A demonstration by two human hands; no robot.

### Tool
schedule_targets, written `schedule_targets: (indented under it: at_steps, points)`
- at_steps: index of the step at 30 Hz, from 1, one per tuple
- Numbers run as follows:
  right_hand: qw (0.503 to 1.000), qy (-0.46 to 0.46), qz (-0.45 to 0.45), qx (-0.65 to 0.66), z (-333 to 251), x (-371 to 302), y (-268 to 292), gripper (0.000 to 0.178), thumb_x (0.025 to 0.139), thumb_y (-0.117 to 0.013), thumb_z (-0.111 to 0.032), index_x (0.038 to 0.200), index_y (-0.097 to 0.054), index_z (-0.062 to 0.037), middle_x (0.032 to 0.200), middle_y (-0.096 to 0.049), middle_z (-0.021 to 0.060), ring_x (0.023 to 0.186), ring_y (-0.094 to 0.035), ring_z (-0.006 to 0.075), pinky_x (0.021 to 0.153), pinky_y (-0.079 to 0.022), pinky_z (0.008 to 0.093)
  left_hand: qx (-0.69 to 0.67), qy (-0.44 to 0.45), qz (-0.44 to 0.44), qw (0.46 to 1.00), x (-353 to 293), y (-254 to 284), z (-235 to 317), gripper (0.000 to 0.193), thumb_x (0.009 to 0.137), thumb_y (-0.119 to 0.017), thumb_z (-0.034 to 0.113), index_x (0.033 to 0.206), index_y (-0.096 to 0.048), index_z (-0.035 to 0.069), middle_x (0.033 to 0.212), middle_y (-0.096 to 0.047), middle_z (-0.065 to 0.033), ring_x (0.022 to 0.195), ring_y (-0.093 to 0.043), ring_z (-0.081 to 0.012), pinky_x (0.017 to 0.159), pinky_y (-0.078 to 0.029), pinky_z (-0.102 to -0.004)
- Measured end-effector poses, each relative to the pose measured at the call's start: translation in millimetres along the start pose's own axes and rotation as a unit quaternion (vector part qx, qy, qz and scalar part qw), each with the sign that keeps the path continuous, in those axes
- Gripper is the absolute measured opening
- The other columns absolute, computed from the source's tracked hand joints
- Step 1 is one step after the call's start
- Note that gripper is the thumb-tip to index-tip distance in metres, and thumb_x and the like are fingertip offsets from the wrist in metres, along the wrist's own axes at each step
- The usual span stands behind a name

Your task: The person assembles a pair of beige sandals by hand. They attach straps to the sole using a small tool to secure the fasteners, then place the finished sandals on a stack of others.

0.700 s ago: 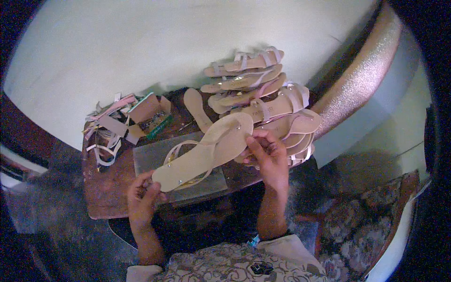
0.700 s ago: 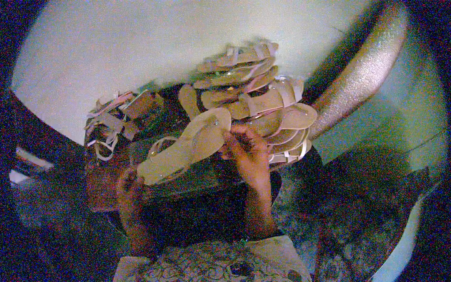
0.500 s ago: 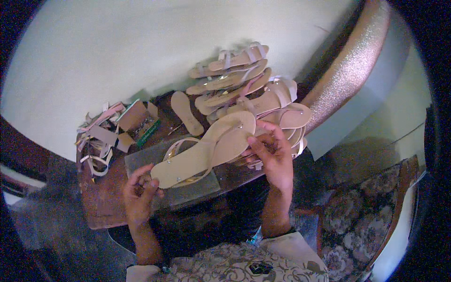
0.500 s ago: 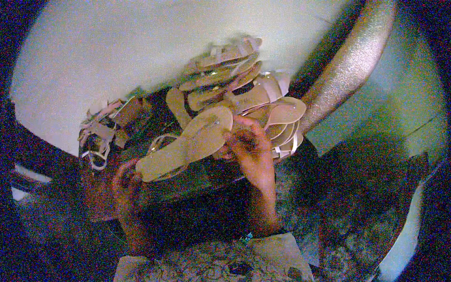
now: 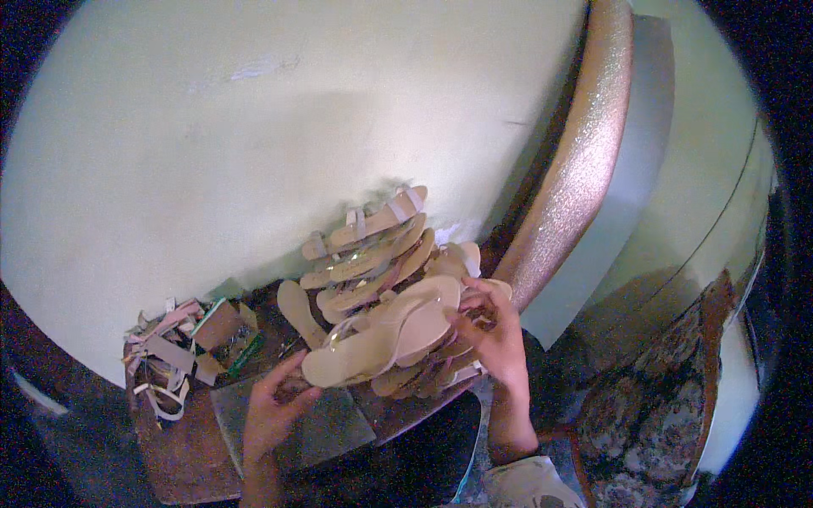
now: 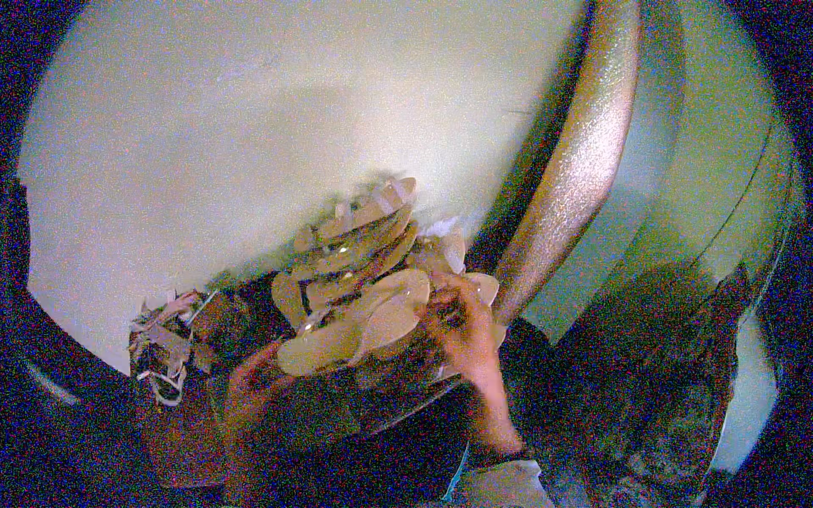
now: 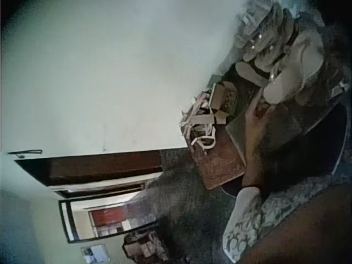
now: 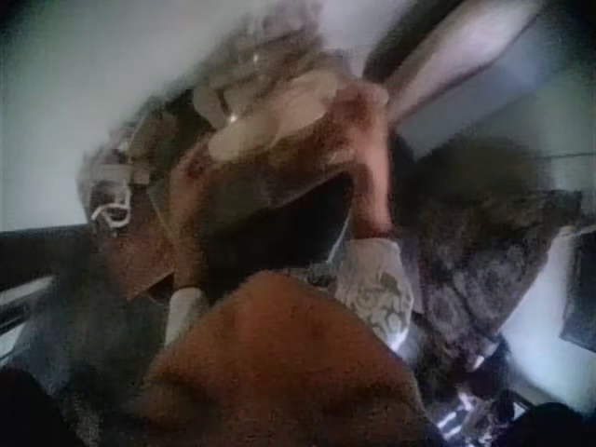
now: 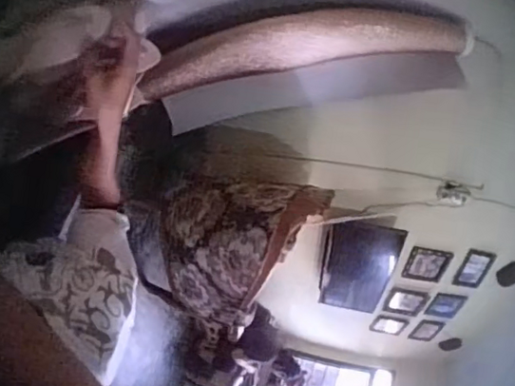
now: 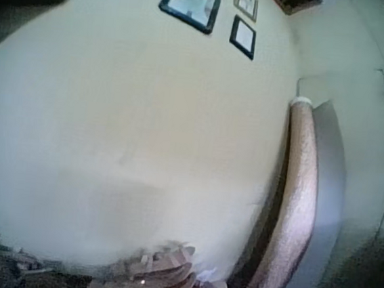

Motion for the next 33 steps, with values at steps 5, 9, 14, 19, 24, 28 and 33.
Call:
schedule_targets:
  at_steps: [5,9,14,19,24,28,33]
  points:
    - [0.998,0.019,0.006,-0.053,4,75,15,0.043,0.077,-0.072,-0.007,0.116,-0.055,-0.0031,0.084,-0.06,0.0036,0.077,-0.056,0.0112,0.07,-0.046,0.0246,0.114,-0.083,-0.026,0.99,86,-8,-7,0.055,0.078,-0.073,0.01,0.128,-0.052,0.004,0.099,-0.062,-0.0031,0.089,-0.058,-0.0122,0.08,-0.048,-0.0271]
    - [0.995,-0.018,0.006,-0.102,33,127,32,0.041,0.079,-0.071,-0.009,0.116,-0.055,-0.0024,0.082,-0.061,0.005,0.078,-0.058,0.0125,0.07,-0.047,0.0256,0.112,-0.12,-0.054,0.985,161,-39,-23,0.053,0.079,-0.073,0.014,0.127,-0.054,0.005,0.099,-0.062,-0.0037,0.086,-0.058,-0.013,0.079,-0.048,-0.0282]
    - [0.991,-0.055,-0.007,-0.12,72,149,40,0.042,0.079,-0.07,-0.011,0.117,-0.055,-0.002,0.084,-0.064,0.0072,0.078,-0.059,0.0141,0.07,-0.048,0.0279,0.191,-0.114,-0.066,0.973,186,-59,-14,0.049,0.079,-0.073,0.018,0.123,-0.057,0.005,0.096,-0.064,-0.0053,0.084,-0.06,-0.0133,0.079,-0.048,-0.028]
    - [0.993,-0.065,-0.014,-0.098,98,147,36,0.043,0.08,-0.069,-0.013,0.118,-0.054,-0.0011,0.085,-0.064,0.0081,0.077,-0.06,0.0144,0.069,-0.049,0.0283,0.155,-0.064,-0.078,0.983,190,-56,-32,0.044,0.082,-0.071,0.018,0.122,-0.058,0.006,0.096,-0.065,-0.0053,0.086,-0.06,-0.0119,0.079,-0.049,-0.0271]
    - [0.992,-0.089,-0.006,-0.087,89,143,30,0.043,0.08,-0.07,-0.015,0.117,-0.053,0.0003,0.086,-0.064,0.0083,0.076,-0.059,0.0132,0.065,-0.049,0.0273,0.107,-0.053,-0.094,0.988,201,-42,-62,0.041,0.085,-0.068,0.016,0.123,-0.057,0.005,0.097,-0.065,-0.0045,0.087,-0.06,-0.0112,0.077,-0.049,-0.0259]
    - [0.992,-0.047,0.027,-0.116,96,145,39,0.043,0.079,-0.071,-0.015,0.116,-0.054,-0.0009,0.088,-0.063,0.0077,0.074,-0.058,0.0131,0.063,-0.049,0.0272,0.059,-0.053,-0.122,0.989,202,-46,-62,0.038,0.087,-0.065,0.014,0.123,-0.056,0.005,0.098,-0.065,-0.0047,0.087,-0.06,-0.0106,0.076,-0.05,-0.0255]
    - [0.953,0.083,0.149,-0.25,45,116,47,0.038,0.079,-0.071,-0.012,0.113,-0.056,-0.004,0.087,-0.06,0.0057,0.073,-0.055,0.0133,0.066,-0.048,0.0273,-0.014,-0.029,-0.091,0.995,188,-25,-66,0.034,0.09,-0.061,0.015,0.122,-0.057,0.004,0.1,-0.066,-0.0056,0.087,-0.06,-0.0111,0.077,-0.049,-0.0265]
Point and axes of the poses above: each hand's wrist, its own x-axis towards the middle knuckle, its own y-axis out of the back of the hand, z = x × y, the point moved 5 cm from there along x, towards the middle knuckle
